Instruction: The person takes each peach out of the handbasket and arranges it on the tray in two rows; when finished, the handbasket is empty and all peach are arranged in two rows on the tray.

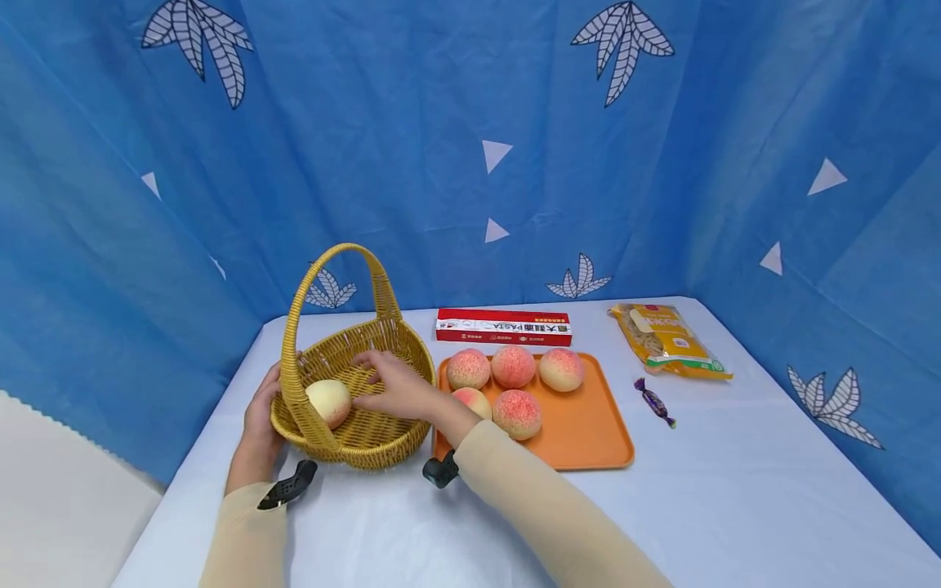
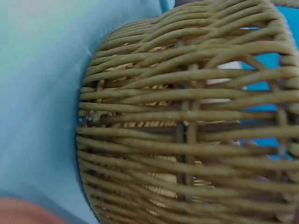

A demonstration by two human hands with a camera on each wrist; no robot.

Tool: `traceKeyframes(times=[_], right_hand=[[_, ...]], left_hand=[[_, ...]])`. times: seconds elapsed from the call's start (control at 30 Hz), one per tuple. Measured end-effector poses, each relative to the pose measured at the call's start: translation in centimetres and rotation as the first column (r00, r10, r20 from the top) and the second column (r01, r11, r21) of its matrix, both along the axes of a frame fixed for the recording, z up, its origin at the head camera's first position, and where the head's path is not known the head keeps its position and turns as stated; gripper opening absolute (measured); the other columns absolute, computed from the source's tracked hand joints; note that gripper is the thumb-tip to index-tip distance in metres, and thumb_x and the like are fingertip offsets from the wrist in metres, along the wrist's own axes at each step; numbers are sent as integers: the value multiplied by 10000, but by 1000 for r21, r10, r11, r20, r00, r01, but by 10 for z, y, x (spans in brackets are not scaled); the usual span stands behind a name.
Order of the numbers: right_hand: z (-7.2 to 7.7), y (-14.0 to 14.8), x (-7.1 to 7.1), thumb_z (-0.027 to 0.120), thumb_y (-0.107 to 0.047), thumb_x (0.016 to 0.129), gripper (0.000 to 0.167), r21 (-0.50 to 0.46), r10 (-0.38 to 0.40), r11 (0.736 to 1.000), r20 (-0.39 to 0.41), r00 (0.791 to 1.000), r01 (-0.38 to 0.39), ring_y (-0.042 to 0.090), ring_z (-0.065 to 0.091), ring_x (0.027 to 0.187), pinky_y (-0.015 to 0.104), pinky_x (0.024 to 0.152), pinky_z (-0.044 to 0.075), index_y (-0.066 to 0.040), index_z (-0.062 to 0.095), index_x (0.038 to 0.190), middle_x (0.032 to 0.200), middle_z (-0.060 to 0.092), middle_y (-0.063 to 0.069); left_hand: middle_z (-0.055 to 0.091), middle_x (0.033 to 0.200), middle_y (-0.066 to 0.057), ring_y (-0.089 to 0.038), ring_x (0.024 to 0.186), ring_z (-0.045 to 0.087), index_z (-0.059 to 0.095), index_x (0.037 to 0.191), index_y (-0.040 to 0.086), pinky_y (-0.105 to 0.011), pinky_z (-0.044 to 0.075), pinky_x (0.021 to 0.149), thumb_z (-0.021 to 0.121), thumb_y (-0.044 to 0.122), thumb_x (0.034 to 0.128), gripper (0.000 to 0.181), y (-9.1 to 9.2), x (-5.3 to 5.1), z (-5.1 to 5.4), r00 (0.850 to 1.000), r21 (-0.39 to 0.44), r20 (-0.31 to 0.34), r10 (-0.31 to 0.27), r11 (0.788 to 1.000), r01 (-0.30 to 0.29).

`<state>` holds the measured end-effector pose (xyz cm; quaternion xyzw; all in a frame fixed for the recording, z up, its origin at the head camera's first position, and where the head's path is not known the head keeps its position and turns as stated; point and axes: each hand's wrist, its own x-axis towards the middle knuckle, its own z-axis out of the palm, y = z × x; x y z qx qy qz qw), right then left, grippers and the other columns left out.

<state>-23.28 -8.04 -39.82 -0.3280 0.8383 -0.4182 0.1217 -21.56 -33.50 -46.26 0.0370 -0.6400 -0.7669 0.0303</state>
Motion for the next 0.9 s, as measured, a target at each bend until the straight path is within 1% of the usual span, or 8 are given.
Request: traceKeyframes(times=[0.13,0.23,0.4,0.5,0.57,0.73,0.8,0.9], right_hand=[[0,-9,-1,713,-231,926,606,39,4,999,-17,1000,-3,276,569,1260,286,951,508,-178,431,1460,1442,493,113],[-1,-15,-2,718,-245,921,613,67,11,998,-40,999,-8,268,547,1284,284,957,500,-167,436,1460,1444,495,128],[-3,-24,-4,734,-311,905,653,128,-2,992,-66,998,10,216,514,1312,313,1035,469,-183,432,1470,1438,472,97],[-5,-28,-4,742,-353,895,698,150,-23,988,-70,997,33,201,485,1357,347,1084,447,-205,407,1489,1471,442,78],[-6,-31,-4,745,-365,891,733,153,-20,988,-72,997,31,208,479,1370,368,1094,444,-205,384,1508,1496,429,83],[-12,-36,-4,742,-374,894,794,162,31,987,-63,998,-20,204,463,1387,364,1074,453,-251,329,1561,1569,371,63],[-15,-37,-4,731,-379,903,792,174,57,984,-70,996,-44,203,459,1390,355,1064,454,-285,314,1570,1591,344,53],[-19,-38,-4,709,-385,921,769,196,97,978,-97,991,-77,216,461,1391,356,1060,454,-301,310,1573,1606,326,67]], left_hand=[[318,1529,89,-64,1326,318,322,1567,268,-156,338,974,241,83,1017,586,-1,0,2,1000,-1,-15,-4,1000,4],[348,1496,100,-66,1302,336,342,1556,274,-164,344,964,243,74,1010,590,-1,0,3,1000,-3,-23,-5,1000,5],[382,1443,119,-75,1274,352,364,1540,275,-178,350,950,249,74,1006,582,-1,1,4,1000,3,-26,-3,1000,3],[366,1471,110,-67,1280,348,355,1549,276,-175,346,957,259,87,1010,580,-2,0,4,1000,4,-23,-1,1000,1],[351,1492,99,-65,1286,341,348,1555,269,-173,340,960,257,87,1009,582,-2,-1,4,1000,3,-23,4,1000,-4],[304,1543,69,-64,1315,317,313,1570,255,-161,335,961,229,63,1008,600,0,-1,1,1000,-26,-17,5,1000,-6],[267,1576,52,-62,1335,299,287,1581,246,-155,330,967,211,58,1008,608,0,0,-1,1000,-37,-15,-6,999,6],[229,1605,52,-53,1354,279,275,1586,241,-150,316,980,200,57,1005,614,0,-1,-2,1000,-43,-11,-13,999,13]])
